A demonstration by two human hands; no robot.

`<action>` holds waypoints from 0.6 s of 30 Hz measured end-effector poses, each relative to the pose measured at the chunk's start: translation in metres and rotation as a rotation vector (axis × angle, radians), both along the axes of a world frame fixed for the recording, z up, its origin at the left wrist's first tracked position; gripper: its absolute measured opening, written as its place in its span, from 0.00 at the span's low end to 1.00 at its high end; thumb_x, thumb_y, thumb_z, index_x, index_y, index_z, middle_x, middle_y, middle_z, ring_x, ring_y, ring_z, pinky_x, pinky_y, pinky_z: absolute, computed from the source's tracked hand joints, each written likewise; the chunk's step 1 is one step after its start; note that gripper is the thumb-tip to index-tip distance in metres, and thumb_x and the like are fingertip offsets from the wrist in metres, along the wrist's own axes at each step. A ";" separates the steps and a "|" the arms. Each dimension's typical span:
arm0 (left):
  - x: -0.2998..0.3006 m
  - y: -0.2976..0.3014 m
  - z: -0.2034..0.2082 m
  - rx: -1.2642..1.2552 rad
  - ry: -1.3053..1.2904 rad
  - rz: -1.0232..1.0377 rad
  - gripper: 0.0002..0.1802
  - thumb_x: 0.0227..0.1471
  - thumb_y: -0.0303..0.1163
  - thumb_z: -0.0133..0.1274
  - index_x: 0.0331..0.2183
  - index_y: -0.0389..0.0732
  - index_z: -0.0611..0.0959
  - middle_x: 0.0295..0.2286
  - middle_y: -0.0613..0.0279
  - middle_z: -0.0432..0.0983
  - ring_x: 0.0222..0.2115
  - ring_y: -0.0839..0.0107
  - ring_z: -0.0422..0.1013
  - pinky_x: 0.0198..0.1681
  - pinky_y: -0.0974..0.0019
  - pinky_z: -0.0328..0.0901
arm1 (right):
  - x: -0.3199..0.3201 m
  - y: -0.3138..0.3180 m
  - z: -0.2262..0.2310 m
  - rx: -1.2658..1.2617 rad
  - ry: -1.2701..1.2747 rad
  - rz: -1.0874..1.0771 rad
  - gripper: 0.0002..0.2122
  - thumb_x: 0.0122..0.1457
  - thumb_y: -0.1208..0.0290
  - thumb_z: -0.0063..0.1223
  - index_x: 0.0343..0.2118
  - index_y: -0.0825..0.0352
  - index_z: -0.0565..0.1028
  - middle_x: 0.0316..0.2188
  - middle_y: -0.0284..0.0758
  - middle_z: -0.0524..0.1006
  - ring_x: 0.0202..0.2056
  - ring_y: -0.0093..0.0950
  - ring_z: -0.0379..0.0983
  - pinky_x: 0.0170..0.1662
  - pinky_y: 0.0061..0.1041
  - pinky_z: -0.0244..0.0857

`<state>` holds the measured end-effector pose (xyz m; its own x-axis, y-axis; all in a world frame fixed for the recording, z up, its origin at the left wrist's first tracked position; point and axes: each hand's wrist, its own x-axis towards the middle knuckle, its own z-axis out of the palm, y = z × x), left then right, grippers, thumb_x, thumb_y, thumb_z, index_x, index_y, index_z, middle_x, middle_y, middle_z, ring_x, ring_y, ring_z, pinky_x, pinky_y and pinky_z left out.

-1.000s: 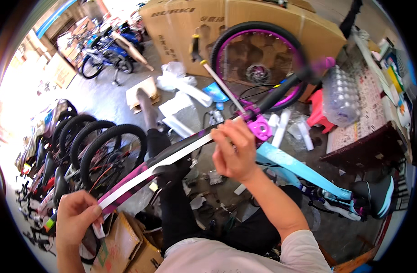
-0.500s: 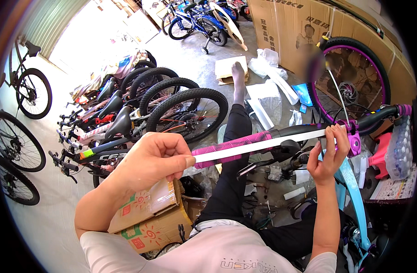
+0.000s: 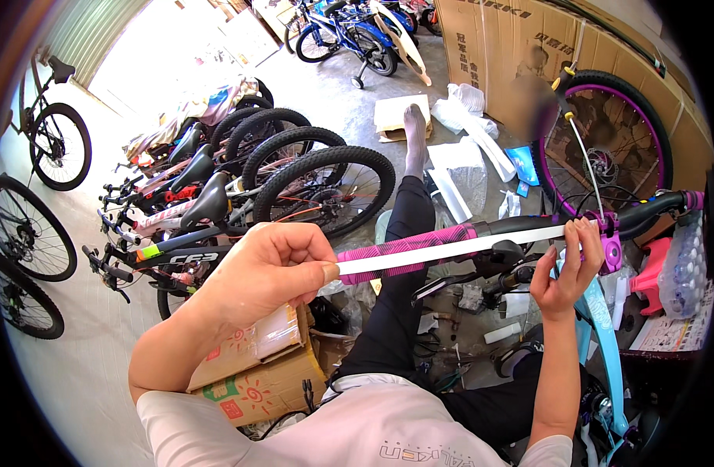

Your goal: The person sits on the floor and assembles a bicycle handlebar. They attach a pink stem clamp to the handlebar, route the brake cables, and secure the clamp using a screwdriver. The person then measures the handlebar with a white strip.

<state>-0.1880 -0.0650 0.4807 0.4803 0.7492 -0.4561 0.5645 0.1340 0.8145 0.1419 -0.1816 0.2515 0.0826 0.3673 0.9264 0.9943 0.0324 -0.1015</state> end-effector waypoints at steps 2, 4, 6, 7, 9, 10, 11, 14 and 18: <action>0.000 0.000 -0.001 -0.006 -0.009 0.007 0.04 0.56 0.24 0.61 0.30 0.37 0.82 0.19 0.72 0.73 0.20 0.85 0.67 0.23 0.77 0.60 | 0.000 0.000 0.000 -0.003 -0.003 0.000 0.23 0.58 0.81 0.51 0.58 0.72 0.71 0.53 0.45 0.69 0.56 0.46 0.68 0.63 0.51 0.63; -0.001 0.001 -0.002 -0.025 -0.029 0.016 0.04 0.56 0.24 0.61 0.30 0.37 0.82 0.19 0.72 0.73 0.20 0.85 0.67 0.23 0.78 0.61 | 0.001 0.000 0.000 -0.006 -0.004 -0.001 0.23 0.58 0.81 0.51 0.58 0.72 0.71 0.53 0.45 0.69 0.56 0.46 0.68 0.63 0.50 0.63; -0.002 0.001 -0.003 -0.036 -0.035 0.024 0.04 0.56 0.24 0.61 0.30 0.37 0.81 0.20 0.72 0.73 0.20 0.85 0.68 0.24 0.78 0.61 | 0.001 0.000 0.000 -0.002 -0.005 -0.003 0.23 0.58 0.81 0.51 0.58 0.72 0.71 0.53 0.45 0.69 0.55 0.46 0.68 0.63 0.50 0.63; -0.003 0.001 -0.004 -0.045 -0.039 0.032 0.04 0.55 0.24 0.61 0.30 0.37 0.81 0.20 0.72 0.73 0.20 0.85 0.68 0.24 0.78 0.61 | 0.001 0.000 0.000 -0.003 -0.006 -0.003 0.23 0.58 0.81 0.51 0.58 0.72 0.71 0.53 0.45 0.69 0.55 0.46 0.68 0.63 0.50 0.63; -0.003 0.001 -0.004 -0.049 -0.040 0.036 0.04 0.55 0.24 0.61 0.30 0.37 0.81 0.20 0.72 0.73 0.20 0.85 0.68 0.24 0.78 0.61 | 0.000 0.000 0.000 -0.001 0.000 -0.008 0.23 0.57 0.81 0.51 0.58 0.72 0.71 0.53 0.45 0.69 0.55 0.46 0.68 0.63 0.50 0.63; -0.003 0.001 -0.004 -0.052 -0.039 0.040 0.04 0.55 0.24 0.61 0.30 0.37 0.81 0.20 0.72 0.74 0.20 0.85 0.68 0.24 0.78 0.61 | 0.000 0.000 0.000 -0.002 -0.001 -0.008 0.23 0.57 0.81 0.51 0.58 0.72 0.71 0.53 0.45 0.69 0.55 0.46 0.68 0.63 0.50 0.63; -0.003 0.002 -0.005 -0.053 -0.040 0.040 0.04 0.55 0.24 0.61 0.30 0.37 0.81 0.20 0.72 0.74 0.20 0.85 0.68 0.24 0.78 0.61 | 0.000 0.000 0.000 -0.001 -0.001 -0.006 0.23 0.57 0.81 0.51 0.58 0.73 0.71 0.53 0.45 0.69 0.55 0.46 0.68 0.63 0.50 0.63; -0.006 0.003 -0.007 -0.062 -0.060 0.037 0.03 0.55 0.24 0.60 0.31 0.37 0.81 0.20 0.72 0.74 0.20 0.85 0.68 0.24 0.78 0.61 | -0.001 0.001 0.000 -0.001 0.002 -0.003 0.23 0.57 0.81 0.51 0.58 0.73 0.71 0.53 0.45 0.69 0.55 0.46 0.68 0.63 0.50 0.63; -0.007 0.002 -0.009 -0.080 -0.100 0.044 0.03 0.55 0.24 0.60 0.31 0.37 0.81 0.20 0.71 0.74 0.20 0.84 0.68 0.23 0.78 0.60 | -0.001 0.001 0.000 -0.003 0.010 0.012 0.23 0.57 0.81 0.51 0.58 0.72 0.71 0.53 0.45 0.69 0.55 0.46 0.68 0.63 0.50 0.63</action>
